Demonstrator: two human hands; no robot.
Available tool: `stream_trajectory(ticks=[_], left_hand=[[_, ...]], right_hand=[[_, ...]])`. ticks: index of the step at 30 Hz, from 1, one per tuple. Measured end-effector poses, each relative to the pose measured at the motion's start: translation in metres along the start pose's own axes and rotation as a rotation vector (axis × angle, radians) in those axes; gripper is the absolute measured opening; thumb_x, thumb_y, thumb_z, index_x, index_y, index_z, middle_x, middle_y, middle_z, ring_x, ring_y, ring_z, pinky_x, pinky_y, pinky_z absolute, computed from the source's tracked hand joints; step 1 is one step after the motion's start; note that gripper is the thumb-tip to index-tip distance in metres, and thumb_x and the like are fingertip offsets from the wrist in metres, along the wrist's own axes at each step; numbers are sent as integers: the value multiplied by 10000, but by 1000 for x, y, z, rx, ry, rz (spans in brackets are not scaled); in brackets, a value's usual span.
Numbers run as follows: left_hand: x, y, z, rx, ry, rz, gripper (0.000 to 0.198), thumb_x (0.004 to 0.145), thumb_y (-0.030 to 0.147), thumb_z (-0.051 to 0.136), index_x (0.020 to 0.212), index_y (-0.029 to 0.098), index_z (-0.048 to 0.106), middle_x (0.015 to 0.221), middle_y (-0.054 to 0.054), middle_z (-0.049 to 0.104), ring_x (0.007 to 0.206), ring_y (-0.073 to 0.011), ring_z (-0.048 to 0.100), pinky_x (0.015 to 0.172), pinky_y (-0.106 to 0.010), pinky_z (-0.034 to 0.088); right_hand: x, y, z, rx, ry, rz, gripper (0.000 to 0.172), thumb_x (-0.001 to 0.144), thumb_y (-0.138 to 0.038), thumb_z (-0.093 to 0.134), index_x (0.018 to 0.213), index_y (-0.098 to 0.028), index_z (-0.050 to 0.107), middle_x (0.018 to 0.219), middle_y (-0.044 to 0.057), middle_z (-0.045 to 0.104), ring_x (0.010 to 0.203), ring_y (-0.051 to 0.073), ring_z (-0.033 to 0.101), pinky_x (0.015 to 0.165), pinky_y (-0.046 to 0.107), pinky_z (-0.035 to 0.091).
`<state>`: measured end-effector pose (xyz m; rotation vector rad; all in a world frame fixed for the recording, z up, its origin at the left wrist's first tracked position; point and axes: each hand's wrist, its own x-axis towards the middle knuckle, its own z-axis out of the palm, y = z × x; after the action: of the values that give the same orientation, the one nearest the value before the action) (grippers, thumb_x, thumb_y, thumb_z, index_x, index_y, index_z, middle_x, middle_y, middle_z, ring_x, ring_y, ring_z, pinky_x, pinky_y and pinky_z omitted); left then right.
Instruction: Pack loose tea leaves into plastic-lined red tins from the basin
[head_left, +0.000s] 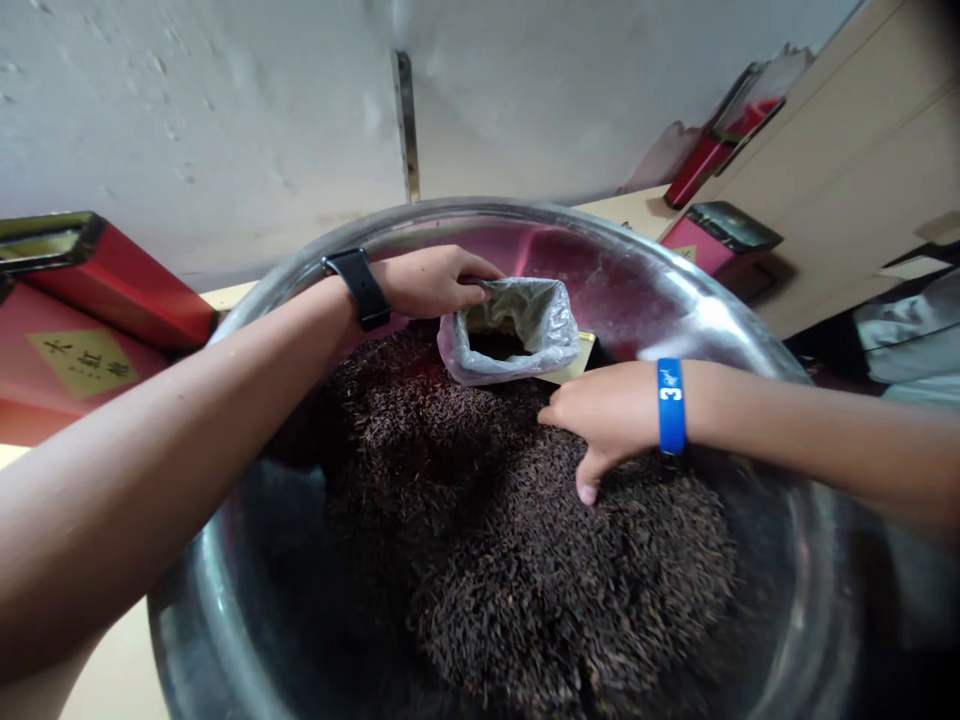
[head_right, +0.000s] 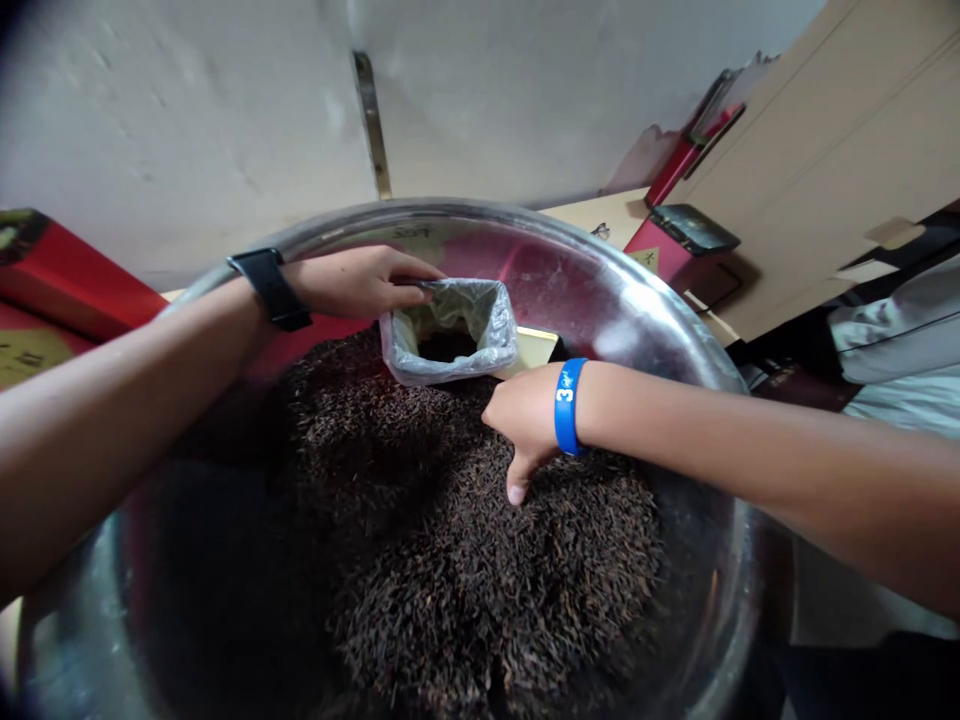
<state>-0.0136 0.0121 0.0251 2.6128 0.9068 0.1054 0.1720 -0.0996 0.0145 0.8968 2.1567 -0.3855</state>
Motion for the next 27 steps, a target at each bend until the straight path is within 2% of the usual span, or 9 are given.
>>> stream_trajectory(ticks=[3,5,8,11,13,16,20,24,27], left_hand=[[0,-1,0,1,3,8,473,783,343,392,1231,228,492,1116,-5,597,917,-140,520,836,-234,369],[0,-2,1,1,8,7,473,783,346,390,1229,230,493,1113,-4,600,916,-140,520,829,-230,372],[0,-2,1,-3,17,-7,469,778,346,395,1219,230,502,1091,-1,609,903,-137,523,818,-225,378],[0,-1,1,-15,12,-14,472,769,336,403,1218,230,505,1085,-1,611,902,-138,522,829,-228,376],[0,-1,1,-23,3,-13,478,765,326,405,1224,228,500,1089,1,607,910,-141,519,840,-233,370],[0,0,1,-25,-5,-13,485,765,316,398,1234,231,489,1089,13,601,922,-142,515,849,-238,364],[1,-2,1,-9,-8,-17,482,764,307,398,1232,228,489,1079,13,598,933,-145,512,859,-252,357],[3,-5,1,4,-5,-16,479,764,309,402,1226,219,491,1099,1,588,952,-157,505,866,-268,353],[3,-7,2,10,1,-15,478,766,316,403,1228,227,487,1110,2,581,970,-167,501,876,-278,346]], right_hand=[[14,4,20,121,47,-129,978,480,-715,604,1202,-65,487,1084,194,530,944,320,544,772,380,421],[19,1,26,197,72,-217,1004,479,-727,594,1206,-47,471,1108,199,504,981,317,526,825,382,409],[14,-7,22,334,59,-372,895,537,-653,629,1203,-72,481,1113,165,521,1017,278,517,878,347,395],[6,-11,5,513,12,-565,702,660,-506,635,1242,-154,462,1156,94,542,1067,212,508,915,286,375],[6,-9,-5,642,13,-624,561,752,-391,588,1256,-186,447,1160,58,557,1051,167,526,895,255,389],[20,1,-9,737,151,-577,416,837,-289,485,1236,-175,460,1157,53,568,1007,129,548,859,237,413],[44,12,5,561,315,-414,371,858,-287,432,1174,-113,520,1162,83,568,1043,145,525,918,260,381],[59,14,20,431,371,-264,368,859,-276,400,1168,-125,532,1193,94,550,1100,186,492,944,308,360],[65,12,25,402,310,-298,379,859,-288,395,1161,-110,537,1156,112,570,1081,199,503,917,311,374]])
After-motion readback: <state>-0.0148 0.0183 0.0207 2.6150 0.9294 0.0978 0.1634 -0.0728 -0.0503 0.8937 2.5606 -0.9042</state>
